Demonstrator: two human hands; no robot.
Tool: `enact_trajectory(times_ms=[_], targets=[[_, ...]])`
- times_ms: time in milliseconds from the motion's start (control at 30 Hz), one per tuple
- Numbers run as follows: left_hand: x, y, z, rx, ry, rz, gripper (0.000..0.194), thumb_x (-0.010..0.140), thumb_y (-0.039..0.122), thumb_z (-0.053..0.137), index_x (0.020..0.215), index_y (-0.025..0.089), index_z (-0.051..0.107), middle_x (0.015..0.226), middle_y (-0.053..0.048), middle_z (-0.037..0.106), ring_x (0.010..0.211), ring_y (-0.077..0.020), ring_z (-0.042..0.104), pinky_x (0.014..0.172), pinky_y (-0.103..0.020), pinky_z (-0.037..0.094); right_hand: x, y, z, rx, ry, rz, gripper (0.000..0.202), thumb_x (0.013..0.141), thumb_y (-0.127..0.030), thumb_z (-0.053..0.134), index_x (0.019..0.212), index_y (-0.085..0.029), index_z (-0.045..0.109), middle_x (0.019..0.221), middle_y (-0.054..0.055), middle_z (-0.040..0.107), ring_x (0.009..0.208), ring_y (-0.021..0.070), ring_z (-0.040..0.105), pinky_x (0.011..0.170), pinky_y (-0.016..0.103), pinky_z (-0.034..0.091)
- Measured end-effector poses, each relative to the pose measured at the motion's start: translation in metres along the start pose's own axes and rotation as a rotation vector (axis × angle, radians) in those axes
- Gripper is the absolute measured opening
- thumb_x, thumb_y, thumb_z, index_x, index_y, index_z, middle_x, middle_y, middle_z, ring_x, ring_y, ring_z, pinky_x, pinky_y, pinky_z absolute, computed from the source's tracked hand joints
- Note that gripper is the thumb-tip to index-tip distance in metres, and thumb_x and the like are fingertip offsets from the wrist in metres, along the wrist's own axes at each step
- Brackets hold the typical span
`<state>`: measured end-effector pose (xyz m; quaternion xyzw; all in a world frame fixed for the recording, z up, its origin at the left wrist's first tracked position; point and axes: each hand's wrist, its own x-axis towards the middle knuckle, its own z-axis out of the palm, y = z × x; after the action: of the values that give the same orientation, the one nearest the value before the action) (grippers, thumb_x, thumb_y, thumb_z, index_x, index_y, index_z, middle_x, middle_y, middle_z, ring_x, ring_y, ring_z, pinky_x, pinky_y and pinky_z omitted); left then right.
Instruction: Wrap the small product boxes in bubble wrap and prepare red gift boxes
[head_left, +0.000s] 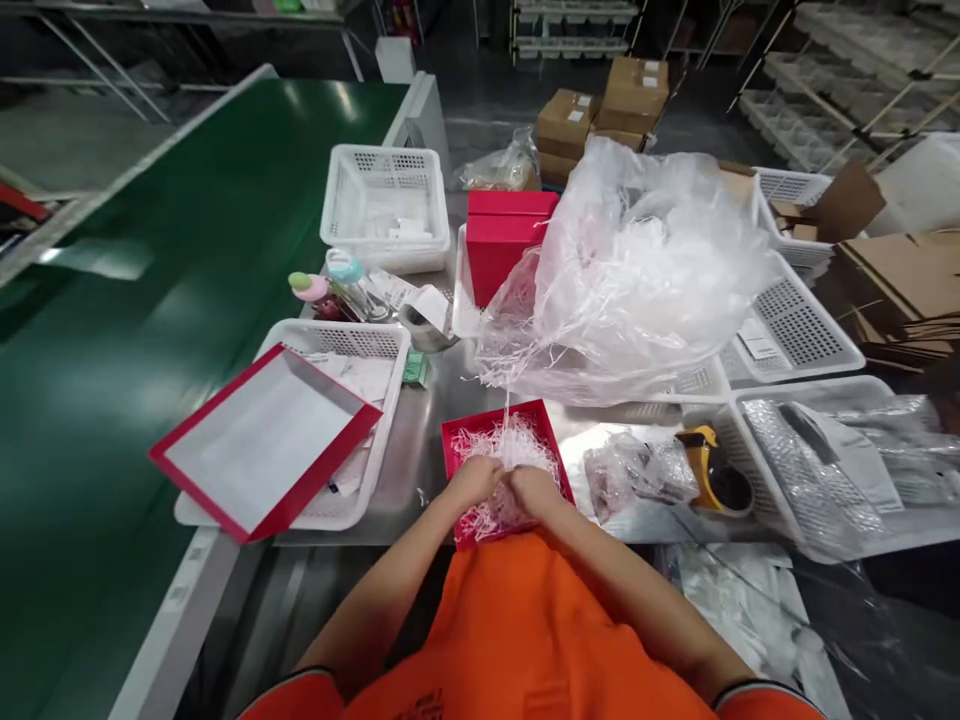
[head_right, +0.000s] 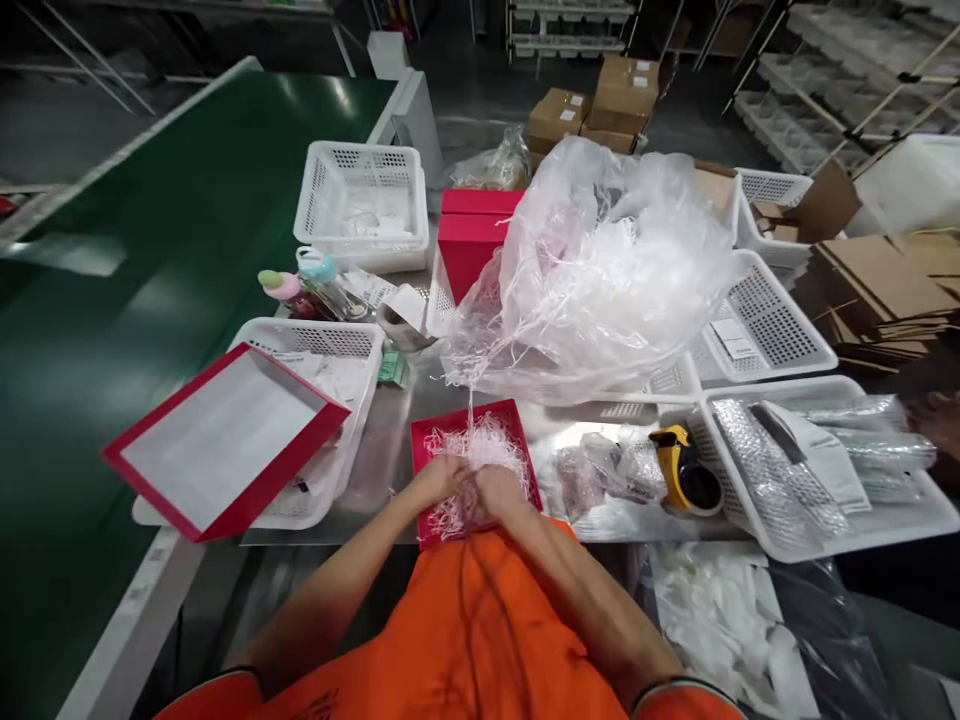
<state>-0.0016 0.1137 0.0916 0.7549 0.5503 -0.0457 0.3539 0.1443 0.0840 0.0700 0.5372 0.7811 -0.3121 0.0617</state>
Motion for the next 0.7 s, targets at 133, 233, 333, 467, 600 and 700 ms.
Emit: enact_trajectory(times_ms=[133,233,333,467,600,700], targets=[[-0.040,-0.008,0.020,0.121,-0.016,-0.056,0.032,0.095,0.020,0.044,0.090,0.014,0.075,0.110,-0.016,0.073,0.108,-0.0268,0.066,0.096,-0.038,0.052,-0.011,0.040,-0.023,0.131,0.136,0.161,0.031,0.088,-0.004,0.052,0.103,-0.014,0.077,0.117,0.016,0.071,0.103,0.0243,0.070,0.091,0.033,0.055],[-0.073,-0.003,0.021,0.212,-0.028,-0.206,0.034,0.095,0.020,0.042,0.099,0.014,0.075,0.118,-0.017,0.071,0.114,-0.0279,0.066,0.097,-0.038,0.051,-0.012,0.038,-0.022,0.263,0.216,0.173,0.032,0.087,-0.006,0.052,0.110,-0.017,0.071,0.132,0.012,0.061,0.099,0.0162,0.068,0.092,0.029,0.055],[-0.091,0.007,0.024,0.180,-0.198,-0.361,0.037,0.094,0.018,0.041,0.110,0.010,0.074,0.115,-0.021,0.073,0.107,-0.0312,0.072,0.090,-0.040,0.055,-0.004,0.018,-0.013,0.388,0.326,0.172,0.032,0.089,-0.013,0.056,0.120,-0.016,0.064,0.133,0.013,0.056,0.092,0.0162,0.066,0.093,0.033,0.055],[-0.095,0.014,0.034,0.093,-0.332,-0.338,0.035,0.093,0.024,0.047,0.103,0.010,0.077,0.107,-0.024,0.077,0.100,-0.0354,0.074,0.083,-0.042,0.056,0.004,-0.009,-0.002,0.579,0.345,0.047,0.047,0.092,-0.023,0.060,0.137,-0.013,0.051,0.135,0.017,0.057,0.101,0.0199,0.065,0.089,0.033,0.056],[-0.097,0.004,0.036,0.060,-0.335,-0.315,0.035,0.092,0.023,0.045,0.094,0.013,0.079,0.099,-0.022,0.078,0.095,-0.0329,0.075,0.081,-0.040,0.056,0.013,-0.027,0.006,0.496,0.143,-0.152,0.036,0.098,-0.022,0.054,0.132,-0.016,0.059,0.122,0.010,0.069,0.098,0.0158,0.067,0.090,0.027,0.054],[-0.103,-0.004,0.025,0.057,-0.158,-0.329,0.037,0.094,0.023,0.041,0.094,0.014,0.076,0.098,-0.020,0.077,0.092,-0.0307,0.074,0.083,-0.040,0.056,0.020,-0.028,0.014,0.145,0.006,-0.122,0.023,0.095,-0.012,0.052,0.105,-0.015,0.073,0.105,0.009,0.074,0.100,0.0184,0.068,0.092,0.028,0.052]])
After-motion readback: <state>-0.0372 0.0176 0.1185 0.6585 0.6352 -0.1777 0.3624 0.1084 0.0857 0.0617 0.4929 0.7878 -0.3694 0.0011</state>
